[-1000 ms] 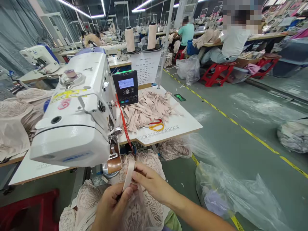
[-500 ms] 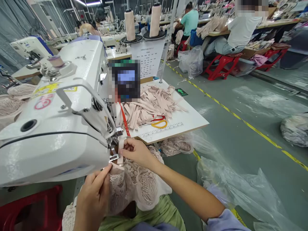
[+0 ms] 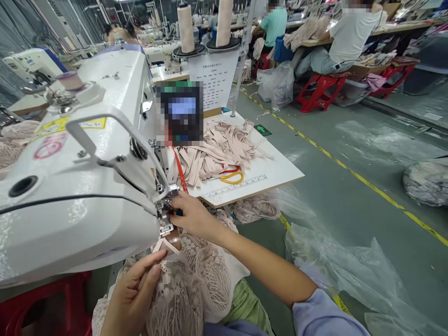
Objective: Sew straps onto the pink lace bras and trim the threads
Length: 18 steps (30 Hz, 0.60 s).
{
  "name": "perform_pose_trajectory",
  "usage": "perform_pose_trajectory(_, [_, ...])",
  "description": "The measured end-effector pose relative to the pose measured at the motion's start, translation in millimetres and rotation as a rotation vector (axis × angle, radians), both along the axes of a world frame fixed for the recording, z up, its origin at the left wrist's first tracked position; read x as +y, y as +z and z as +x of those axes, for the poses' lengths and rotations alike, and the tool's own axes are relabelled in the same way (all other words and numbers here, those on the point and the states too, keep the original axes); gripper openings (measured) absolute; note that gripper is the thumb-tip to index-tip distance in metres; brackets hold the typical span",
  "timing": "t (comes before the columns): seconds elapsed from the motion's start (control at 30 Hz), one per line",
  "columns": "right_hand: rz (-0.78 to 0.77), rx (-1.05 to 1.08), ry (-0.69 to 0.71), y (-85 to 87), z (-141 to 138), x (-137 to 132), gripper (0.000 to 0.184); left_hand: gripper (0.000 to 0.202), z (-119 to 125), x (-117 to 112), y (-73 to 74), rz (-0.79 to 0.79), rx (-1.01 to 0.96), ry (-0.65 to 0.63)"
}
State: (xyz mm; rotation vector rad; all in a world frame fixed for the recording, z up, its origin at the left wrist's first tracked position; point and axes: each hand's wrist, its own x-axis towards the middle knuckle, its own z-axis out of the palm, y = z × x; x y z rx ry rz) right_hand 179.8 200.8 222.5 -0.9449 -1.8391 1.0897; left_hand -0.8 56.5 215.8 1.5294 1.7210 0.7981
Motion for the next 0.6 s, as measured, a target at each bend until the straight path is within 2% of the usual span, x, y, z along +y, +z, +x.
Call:
perform_pose_trajectory(0.13, [-0.007, -0.055, 0.034, 0.1, 0.5, 2.8, 0.013, 0.034, 14.9, -1.6, 8.9, 0.061, -0.011, -0.071])
perform_pose_trajectory(0.27, [-0.004, -0.069, 0.049, -0.2, 0.8, 5.4, 0.012, 0.032, 17.4, 3.9, 10.6, 0.16, 0.077, -0.17])
perform_pose_trajectory(0.47, [-0.03, -0.094, 0.08, 3.6, 1.9, 7.4, 0.012, 0.03, 18.3, 15.5, 16.2, 0.073, 0.04, 0.043])
perform_pose_trajectory(0.6, [-0.035, -0.131, 0.099, 6.7, 3.2, 8.9, 0.017, 0.03, 18.9, 20.0, 19.3, 0.053, 0.025, 0.063])
